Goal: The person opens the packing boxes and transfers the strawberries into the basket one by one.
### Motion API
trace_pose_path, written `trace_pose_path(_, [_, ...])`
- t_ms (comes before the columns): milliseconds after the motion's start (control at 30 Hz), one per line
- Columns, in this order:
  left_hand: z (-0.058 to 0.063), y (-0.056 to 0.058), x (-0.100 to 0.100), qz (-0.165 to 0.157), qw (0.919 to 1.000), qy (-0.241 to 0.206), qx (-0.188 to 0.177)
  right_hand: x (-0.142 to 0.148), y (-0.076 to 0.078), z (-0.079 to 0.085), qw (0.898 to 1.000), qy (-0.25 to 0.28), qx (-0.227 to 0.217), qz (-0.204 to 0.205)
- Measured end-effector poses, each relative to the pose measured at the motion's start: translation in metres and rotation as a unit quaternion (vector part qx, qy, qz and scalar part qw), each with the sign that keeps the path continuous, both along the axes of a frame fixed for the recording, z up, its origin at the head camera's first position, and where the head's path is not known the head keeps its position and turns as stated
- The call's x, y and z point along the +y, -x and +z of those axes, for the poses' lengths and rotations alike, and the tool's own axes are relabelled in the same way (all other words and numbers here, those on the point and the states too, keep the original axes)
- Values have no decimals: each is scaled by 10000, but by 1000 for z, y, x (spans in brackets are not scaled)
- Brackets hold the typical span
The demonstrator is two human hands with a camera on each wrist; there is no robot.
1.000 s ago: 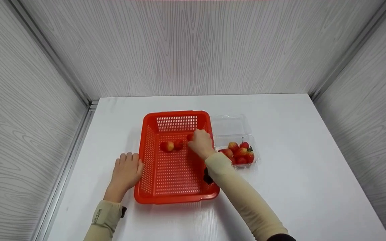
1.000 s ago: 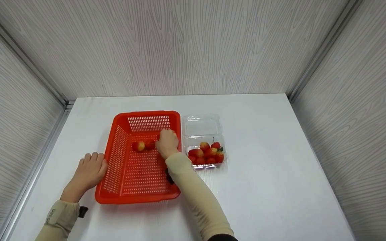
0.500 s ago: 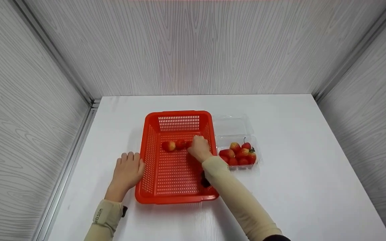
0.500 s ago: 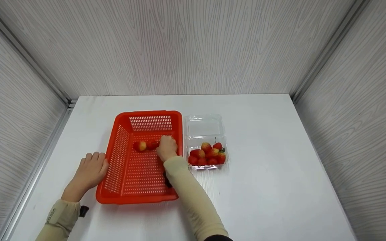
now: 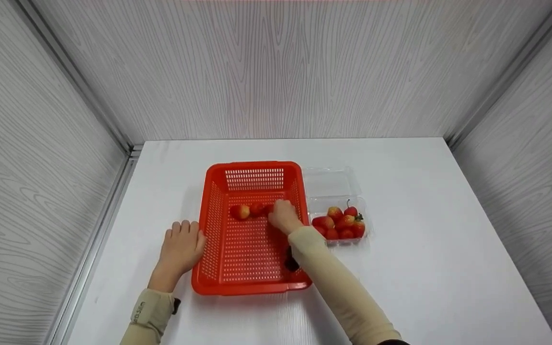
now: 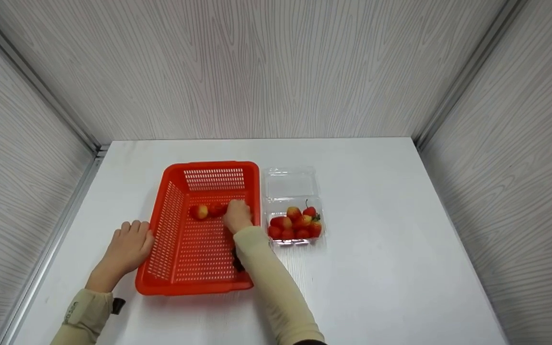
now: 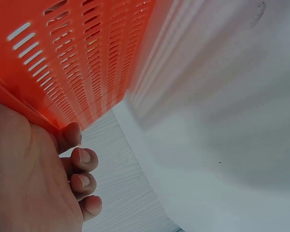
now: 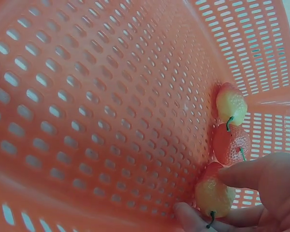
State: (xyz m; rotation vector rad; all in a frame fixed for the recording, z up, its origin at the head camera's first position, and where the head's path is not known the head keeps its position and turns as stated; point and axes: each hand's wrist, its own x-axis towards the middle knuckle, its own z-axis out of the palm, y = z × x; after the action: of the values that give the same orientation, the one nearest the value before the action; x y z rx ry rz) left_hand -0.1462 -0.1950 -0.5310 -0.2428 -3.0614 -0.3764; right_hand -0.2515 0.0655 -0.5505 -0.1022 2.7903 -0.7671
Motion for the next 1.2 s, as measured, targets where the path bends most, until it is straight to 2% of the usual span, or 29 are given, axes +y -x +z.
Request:
trace_pose_path(300, [-2,-2,2,-11,9999,-6,132,2,-4,-3,9993,9,379,-36])
trace_pose_path(567, [-2,-1,3,12,10000,-31,-12,2,-4,-2,9996,42,266,-33])
trace_pose_path(767, [0,1,-1,8,10000,35,-92,-1,-2,4,10000,-20,-19,-14])
trace_pose_path(1033, [4,4,-2,-61,10000,22,-13,1,-7,15,9997,-140,-43,188])
trace_pose_path(1200, [4,4,-1,-97,9999,20,-84,3,-12,24,9986,-390,-95,343])
